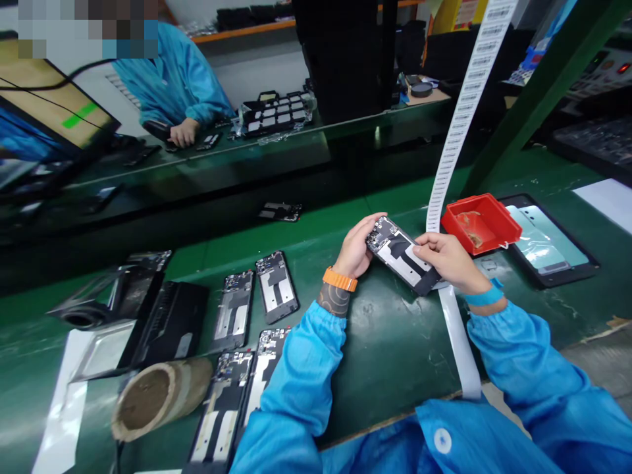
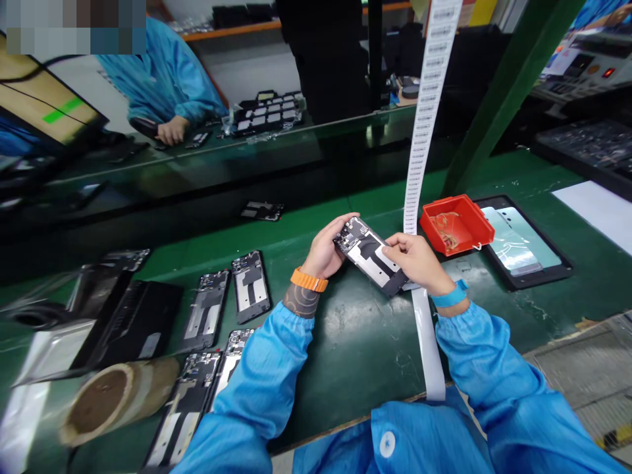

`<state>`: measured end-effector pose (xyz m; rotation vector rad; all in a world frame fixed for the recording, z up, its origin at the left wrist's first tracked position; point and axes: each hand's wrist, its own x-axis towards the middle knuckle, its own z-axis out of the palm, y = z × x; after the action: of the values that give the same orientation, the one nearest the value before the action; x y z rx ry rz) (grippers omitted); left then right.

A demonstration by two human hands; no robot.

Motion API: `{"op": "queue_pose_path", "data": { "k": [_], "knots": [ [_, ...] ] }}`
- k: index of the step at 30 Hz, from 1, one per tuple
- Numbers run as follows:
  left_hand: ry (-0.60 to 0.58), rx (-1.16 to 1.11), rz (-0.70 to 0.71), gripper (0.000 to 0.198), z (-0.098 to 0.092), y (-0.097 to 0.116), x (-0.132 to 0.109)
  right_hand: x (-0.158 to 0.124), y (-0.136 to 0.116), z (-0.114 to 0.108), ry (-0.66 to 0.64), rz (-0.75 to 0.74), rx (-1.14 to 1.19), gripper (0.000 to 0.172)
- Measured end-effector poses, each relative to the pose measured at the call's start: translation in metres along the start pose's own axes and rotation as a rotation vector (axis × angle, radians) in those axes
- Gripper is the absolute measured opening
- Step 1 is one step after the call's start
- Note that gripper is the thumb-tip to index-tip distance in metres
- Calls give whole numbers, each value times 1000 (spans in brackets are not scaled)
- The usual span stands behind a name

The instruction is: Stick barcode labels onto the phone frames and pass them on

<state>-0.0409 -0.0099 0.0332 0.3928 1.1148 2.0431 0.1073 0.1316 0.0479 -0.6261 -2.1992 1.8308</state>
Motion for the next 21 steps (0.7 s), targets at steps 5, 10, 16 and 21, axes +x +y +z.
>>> {"op": "queue_pose_path", "data": {
  "k": [5, 10, 16, 21],
  "knots": [
    [-191, 296, -245, 26, -25, 23, -5, -3, 1, -17, -172, 14, -83, 35],
    [-470, 441, -438, 26, -45, 31, -14, -2, 13, -21, -387, 20, -176, 37],
    [-16, 489, -271, 21, -68, 58, 32, 11, 28, -16, 109, -71, -84, 50],
    [312, 565, -42, 10, -98, 94, 130, 9, 35, -10, 263, -128, -185, 40]
  ]
}}
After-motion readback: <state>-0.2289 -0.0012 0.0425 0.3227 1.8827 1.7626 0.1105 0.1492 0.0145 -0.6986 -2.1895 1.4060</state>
